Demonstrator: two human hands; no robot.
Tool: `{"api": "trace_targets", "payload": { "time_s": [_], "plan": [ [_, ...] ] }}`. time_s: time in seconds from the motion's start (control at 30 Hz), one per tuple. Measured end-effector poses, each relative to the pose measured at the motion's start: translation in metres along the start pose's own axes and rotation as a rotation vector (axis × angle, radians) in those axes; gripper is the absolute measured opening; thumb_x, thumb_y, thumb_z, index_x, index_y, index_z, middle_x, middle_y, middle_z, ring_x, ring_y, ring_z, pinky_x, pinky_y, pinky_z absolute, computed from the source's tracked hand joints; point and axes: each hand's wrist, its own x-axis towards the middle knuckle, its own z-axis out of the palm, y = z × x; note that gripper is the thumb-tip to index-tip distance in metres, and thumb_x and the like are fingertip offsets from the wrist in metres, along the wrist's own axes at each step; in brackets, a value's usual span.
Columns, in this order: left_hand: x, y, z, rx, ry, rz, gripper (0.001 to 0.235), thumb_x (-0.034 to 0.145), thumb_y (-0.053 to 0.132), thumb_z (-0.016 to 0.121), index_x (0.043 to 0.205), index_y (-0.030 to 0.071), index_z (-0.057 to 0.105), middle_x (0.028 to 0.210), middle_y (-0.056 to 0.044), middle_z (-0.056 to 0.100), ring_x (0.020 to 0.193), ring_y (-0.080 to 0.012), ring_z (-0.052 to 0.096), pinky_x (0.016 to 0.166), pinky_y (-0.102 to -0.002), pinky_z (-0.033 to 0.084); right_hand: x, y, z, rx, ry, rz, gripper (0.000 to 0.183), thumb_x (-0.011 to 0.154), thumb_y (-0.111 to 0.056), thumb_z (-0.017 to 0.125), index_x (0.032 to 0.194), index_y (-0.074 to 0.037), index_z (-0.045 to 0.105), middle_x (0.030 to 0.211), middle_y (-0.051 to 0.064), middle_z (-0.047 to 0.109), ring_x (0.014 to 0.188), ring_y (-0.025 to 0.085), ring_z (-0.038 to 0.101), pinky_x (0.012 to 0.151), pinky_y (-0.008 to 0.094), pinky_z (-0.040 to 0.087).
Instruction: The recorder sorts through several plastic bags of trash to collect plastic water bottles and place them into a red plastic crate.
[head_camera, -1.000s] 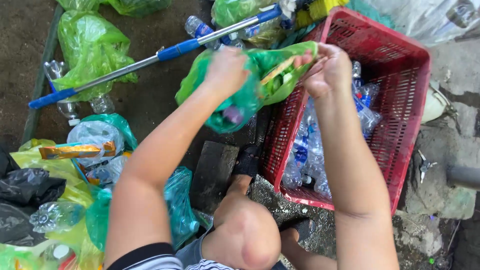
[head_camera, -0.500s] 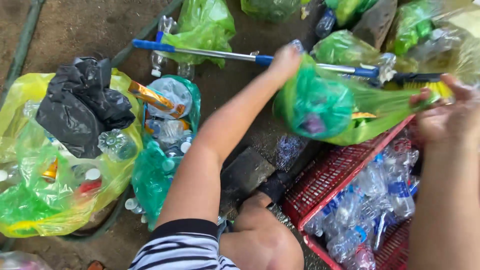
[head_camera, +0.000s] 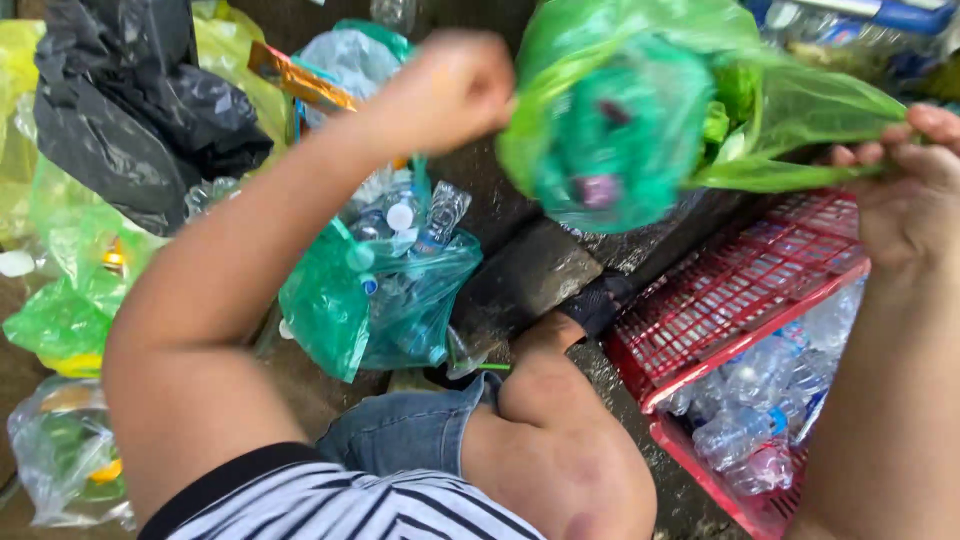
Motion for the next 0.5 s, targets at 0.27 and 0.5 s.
{"api": "trace_targets", "payload": {
  "time_s": [0.27, 0.5],
  "plan": [
    [-0.229, -0.072, 0.122, 1.135, 0.02, -0.373, 0.061, 0.071, 0.049, 0.075, 0.116, 0.008, 0.074, 0.117, -0.013, 0.07, 0.111, -0.0303, 0.063, 0.095, -0.057, 0.042, 0.011, 0.009, 0.088, -0.313, 0.039, 0.035, 0.023, 0.111, -0.003, 0.042, 0.128, -0.005, 0.056, 0.111, 0.01, 0.061, 0.1, 0.021, 0.062, 0.105, 0.049, 0.055],
    [-0.191, -0.064, 0.069, 0.656, 0.137, -0.383, 0.035, 0.101, 0.038, 0.067, 0.078, 0.011, 0.071, 0.073, -0.012, 0.066, 0.067, -0.0314, 0.06, 0.069, -0.049, 0.045, -0.004, -0.02, 0.06, -0.405, -0.143, 0.018, 0.028, 0.116, -0.025, 0.052, 0.14, -0.012, 0.053, 0.132, 0.002, 0.058, 0.122, 0.017, 0.058, 0.11, 0.05, 0.049]
  ]
}}
